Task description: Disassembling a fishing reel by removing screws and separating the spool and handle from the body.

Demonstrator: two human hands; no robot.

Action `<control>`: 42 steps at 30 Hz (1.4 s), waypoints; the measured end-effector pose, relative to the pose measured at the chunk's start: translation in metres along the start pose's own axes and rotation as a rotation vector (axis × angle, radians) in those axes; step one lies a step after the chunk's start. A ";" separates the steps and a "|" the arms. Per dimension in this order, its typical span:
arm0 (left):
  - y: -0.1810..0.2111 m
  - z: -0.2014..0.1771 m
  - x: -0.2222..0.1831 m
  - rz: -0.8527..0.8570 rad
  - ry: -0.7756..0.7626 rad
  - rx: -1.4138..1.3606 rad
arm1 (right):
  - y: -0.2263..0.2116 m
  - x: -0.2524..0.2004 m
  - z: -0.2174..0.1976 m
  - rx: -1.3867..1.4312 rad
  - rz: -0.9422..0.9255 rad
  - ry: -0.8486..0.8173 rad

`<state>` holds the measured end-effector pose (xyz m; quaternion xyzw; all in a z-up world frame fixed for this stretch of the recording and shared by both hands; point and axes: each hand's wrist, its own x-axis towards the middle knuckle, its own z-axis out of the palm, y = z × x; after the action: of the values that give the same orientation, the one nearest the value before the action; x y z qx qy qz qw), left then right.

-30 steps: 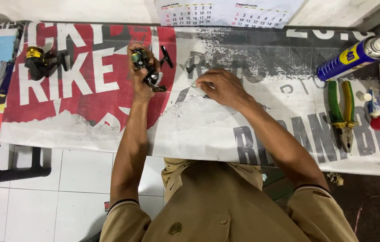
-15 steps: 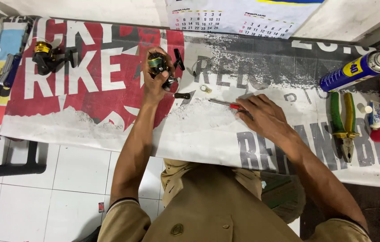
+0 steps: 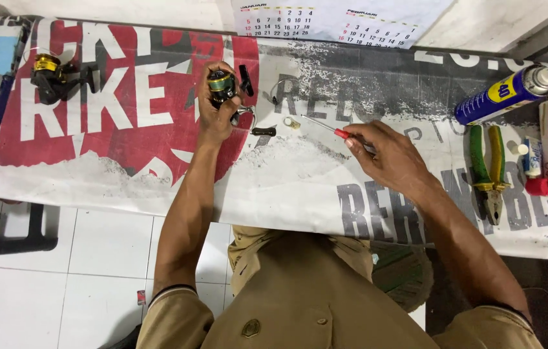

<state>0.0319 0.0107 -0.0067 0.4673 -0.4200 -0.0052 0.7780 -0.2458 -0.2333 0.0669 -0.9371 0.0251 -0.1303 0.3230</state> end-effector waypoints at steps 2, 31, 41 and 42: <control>0.015 0.009 0.001 -0.009 -0.006 0.004 | -0.019 0.009 -0.010 0.050 0.014 -0.019; 0.007 0.010 -0.009 0.026 0.021 0.371 | -0.075 0.075 0.001 0.037 -0.253 0.098; 0.008 0.008 -0.009 0.047 0.010 0.352 | -0.071 0.074 0.003 0.003 -0.264 0.123; 0.006 0.008 -0.009 0.053 0.014 0.359 | -0.067 0.074 0.007 0.015 -0.268 0.130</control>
<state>0.0186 0.0124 -0.0062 0.5875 -0.4209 0.0935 0.6848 -0.1748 -0.1862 0.1198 -0.9192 -0.0803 -0.2329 0.3074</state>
